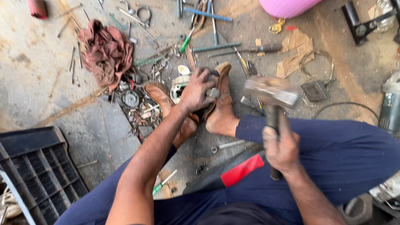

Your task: The person sits on the floor and uses a hammer and a metal punch to strike a metal engine cylinder block. They repeatedly adjust the position of the punch and the cylinder while striking it to dislodge or shape internal components.

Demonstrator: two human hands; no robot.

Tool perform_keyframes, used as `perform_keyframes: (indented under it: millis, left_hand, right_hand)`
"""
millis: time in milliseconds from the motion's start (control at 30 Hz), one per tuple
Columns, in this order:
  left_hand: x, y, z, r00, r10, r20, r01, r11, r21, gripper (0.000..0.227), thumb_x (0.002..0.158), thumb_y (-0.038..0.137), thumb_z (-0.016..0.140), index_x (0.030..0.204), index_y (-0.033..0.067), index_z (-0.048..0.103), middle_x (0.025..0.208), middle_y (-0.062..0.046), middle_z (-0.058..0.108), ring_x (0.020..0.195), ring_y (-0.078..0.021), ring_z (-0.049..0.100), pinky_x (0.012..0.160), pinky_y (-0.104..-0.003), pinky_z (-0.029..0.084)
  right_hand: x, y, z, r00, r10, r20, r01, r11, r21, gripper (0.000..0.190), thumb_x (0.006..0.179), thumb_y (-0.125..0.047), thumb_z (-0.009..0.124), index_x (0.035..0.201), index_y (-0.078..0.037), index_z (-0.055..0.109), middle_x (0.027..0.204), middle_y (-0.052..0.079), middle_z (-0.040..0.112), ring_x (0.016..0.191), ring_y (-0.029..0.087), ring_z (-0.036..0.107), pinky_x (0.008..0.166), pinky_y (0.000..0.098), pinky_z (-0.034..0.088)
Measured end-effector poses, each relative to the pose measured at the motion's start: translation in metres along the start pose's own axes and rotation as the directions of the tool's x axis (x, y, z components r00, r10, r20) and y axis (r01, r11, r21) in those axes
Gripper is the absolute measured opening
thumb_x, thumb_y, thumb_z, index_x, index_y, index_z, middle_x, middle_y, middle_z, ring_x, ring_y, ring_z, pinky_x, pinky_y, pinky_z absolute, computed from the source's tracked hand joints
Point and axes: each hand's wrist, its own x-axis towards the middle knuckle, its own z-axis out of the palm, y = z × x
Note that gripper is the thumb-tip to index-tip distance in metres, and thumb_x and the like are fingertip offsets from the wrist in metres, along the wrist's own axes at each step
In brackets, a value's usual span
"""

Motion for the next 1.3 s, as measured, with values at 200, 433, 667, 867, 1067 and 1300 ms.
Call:
perform_keyframes:
  millis: [200, 433, 667, 867, 1067, 1300]
  left_hand:
    - [0.018, 0.003, -0.004, 0.946, -0.322, -0.032, 0.251, 0.793, -0.554, 0.032, 0.098, 0.019, 0.067, 0.126, 0.0033, 0.062, 0.118, -0.016, 0.061, 0.111, -0.0308, 0.063, 0.100, -0.044, 0.053]
    - [0.040, -0.010, -0.027, 0.997, 0.000, -0.076, -0.031, 0.917, -0.397, 0.020, 0.101, 0.018, 0.061, 0.094, 0.0029, 0.050, 0.120, -0.015, 0.067, 0.114, -0.0355, 0.064, 0.108, -0.050, 0.046]
    - [0.029, -0.015, -0.015, 0.987, -0.076, 0.142, 0.095, 0.987, -0.127, 0.035, 0.099, 0.034, 0.064, 0.095, -0.0002, 0.067, 0.115, -0.020, 0.063, 0.111, -0.0396, 0.055, 0.098, -0.050, 0.048]
    - [0.028, -0.016, -0.017, 0.972, -0.112, 0.206, 0.128, 0.989, -0.069, 0.033, 0.096, 0.032, 0.065, 0.087, 0.0010, 0.071, 0.110, -0.018, 0.065, 0.109, -0.0382, 0.056, 0.095, -0.048, 0.049]
    - [0.023, -0.018, -0.013, 0.974, -0.130, 0.186, 0.131, 0.991, 0.007, 0.035, 0.096, 0.037, 0.067, 0.091, 0.0027, 0.073, 0.117, -0.018, 0.064, 0.113, -0.0376, 0.056, 0.096, -0.048, 0.049]
    - [0.016, -0.014, -0.004, 0.986, -0.091, 0.139, 0.083, 0.995, 0.058, 0.050, 0.085, 0.053, 0.069, 0.103, 0.0061, 0.071, 0.121, -0.012, 0.067, 0.110, -0.0336, 0.058, 0.093, -0.047, 0.047]
  right_hand:
    - [0.010, -0.004, -0.010, 1.000, 0.026, -0.011, -0.024, 0.989, 0.143, 0.058, 0.111, -0.021, 0.048, 0.162, 0.001, 0.033, 0.069, 0.000, 0.054, 0.056, 0.008, 0.053, 0.052, 0.0249, 0.047]
    - [0.015, 0.012, 0.001, 0.989, 0.126, 0.084, -0.140, 0.968, 0.207, 0.060, 0.109, -0.024, 0.047, 0.161, -0.001, 0.030, 0.065, -0.001, 0.054, 0.052, 0.007, 0.053, 0.046, 0.0253, 0.047]
    - [0.012, 0.026, 0.001, 0.987, 0.132, 0.092, -0.148, 0.968, 0.205, 0.060, 0.109, -0.024, 0.048, 0.161, -0.001, 0.029, 0.065, 0.000, 0.054, 0.051, 0.007, 0.054, 0.046, 0.0257, 0.047]
    - [0.012, 0.030, 0.002, 0.989, 0.119, 0.090, -0.135, 0.971, 0.198, 0.062, 0.108, -0.027, 0.048, 0.161, 0.000, 0.029, 0.062, -0.001, 0.054, 0.049, 0.008, 0.053, 0.045, 0.0269, 0.047]
    - [0.012, 0.030, 0.004, 0.988, 0.096, 0.117, -0.119, 0.972, 0.205, 0.064, 0.108, -0.031, 0.046, 0.160, 0.001, 0.028, 0.062, 0.000, 0.055, 0.049, 0.008, 0.055, 0.045, 0.0273, 0.047]
    - [0.012, 0.031, 0.008, 0.990, 0.066, 0.127, -0.084, 0.986, 0.142, 0.064, 0.108, -0.030, 0.047, 0.161, 0.002, 0.027, 0.066, 0.004, 0.059, 0.055, 0.012, 0.061, 0.051, 0.0312, 0.052]
